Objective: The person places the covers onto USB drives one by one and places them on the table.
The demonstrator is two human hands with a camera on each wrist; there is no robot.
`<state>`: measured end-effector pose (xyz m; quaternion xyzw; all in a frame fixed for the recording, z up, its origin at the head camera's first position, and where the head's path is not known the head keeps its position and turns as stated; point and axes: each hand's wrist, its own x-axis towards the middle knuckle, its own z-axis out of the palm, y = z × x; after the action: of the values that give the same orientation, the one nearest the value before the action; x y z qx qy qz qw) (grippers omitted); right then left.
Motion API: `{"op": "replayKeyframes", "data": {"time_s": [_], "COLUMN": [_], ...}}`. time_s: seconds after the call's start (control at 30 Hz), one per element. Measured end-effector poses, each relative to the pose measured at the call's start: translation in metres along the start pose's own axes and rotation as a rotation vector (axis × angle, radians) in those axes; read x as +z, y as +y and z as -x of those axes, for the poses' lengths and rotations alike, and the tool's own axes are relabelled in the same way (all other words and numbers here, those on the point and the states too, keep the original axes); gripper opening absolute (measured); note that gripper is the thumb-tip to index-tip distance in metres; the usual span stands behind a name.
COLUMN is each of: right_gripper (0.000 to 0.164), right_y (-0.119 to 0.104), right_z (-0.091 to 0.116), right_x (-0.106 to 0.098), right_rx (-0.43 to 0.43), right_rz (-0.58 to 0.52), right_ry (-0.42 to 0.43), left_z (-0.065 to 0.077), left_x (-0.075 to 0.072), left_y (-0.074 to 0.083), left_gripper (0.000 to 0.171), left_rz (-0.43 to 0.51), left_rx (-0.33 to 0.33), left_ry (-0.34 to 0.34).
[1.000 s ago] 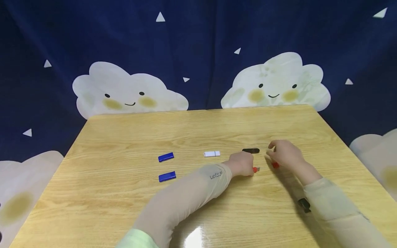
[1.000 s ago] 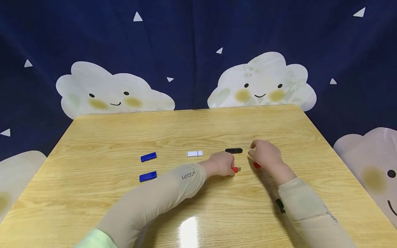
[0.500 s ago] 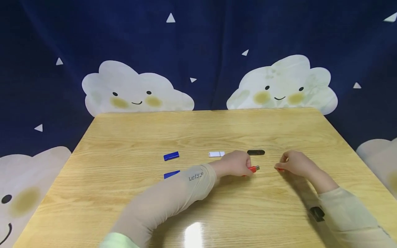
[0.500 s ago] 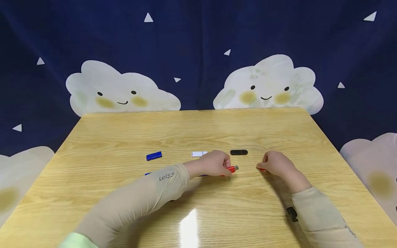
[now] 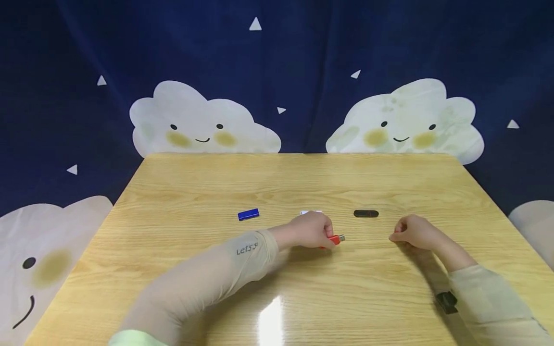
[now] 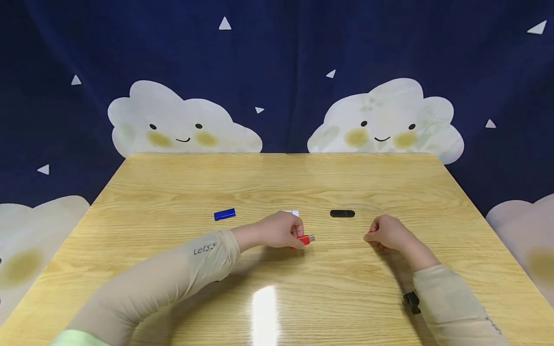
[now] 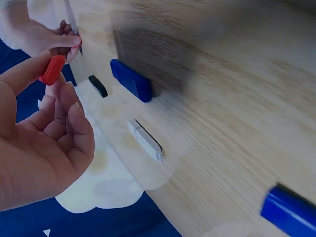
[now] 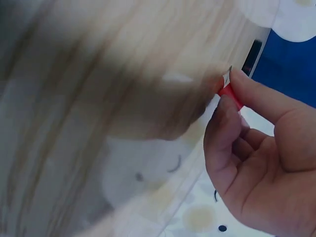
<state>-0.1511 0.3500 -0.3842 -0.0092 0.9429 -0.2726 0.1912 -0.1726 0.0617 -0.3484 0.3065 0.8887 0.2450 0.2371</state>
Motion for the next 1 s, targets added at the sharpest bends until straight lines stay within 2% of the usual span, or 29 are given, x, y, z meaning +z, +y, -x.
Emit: {"op": "replayKeyframes", "data": {"time_s": [0.23,0.5,0.73,1.0], "right_gripper": [0.016,0.029,0.032,0.031], "right_y": [-0.025,-0.068,-0.091,-0.105], "right_z": [0.002,0.007,0.011,0.014], "right_x": [0.01,0.027,0.037,0.043], "right_rx": [-0.007,-0.105,-0.151,-0.168], "right_rz": [-0.179,-0.364,-0.496,-0.532], "right_ry": [-0.054,-0.073,-0.082,-0.081], "left_z": [0.006,0.012,0.016,0.015], "left_x": [-0.004,-0.007,-0.01,-0.008], "left_y": [-0.016,-0.029,-0.028,-0.025], "left_gripper": [0.012,0.011,0.011,0.011], "left_rz": [0.109,0.209,0.214,0.252], "left_rx": [0.025,-0.005,-0.025,-0.032], "left_ry": [-0.01,0.007,0.02,-0.003]}}
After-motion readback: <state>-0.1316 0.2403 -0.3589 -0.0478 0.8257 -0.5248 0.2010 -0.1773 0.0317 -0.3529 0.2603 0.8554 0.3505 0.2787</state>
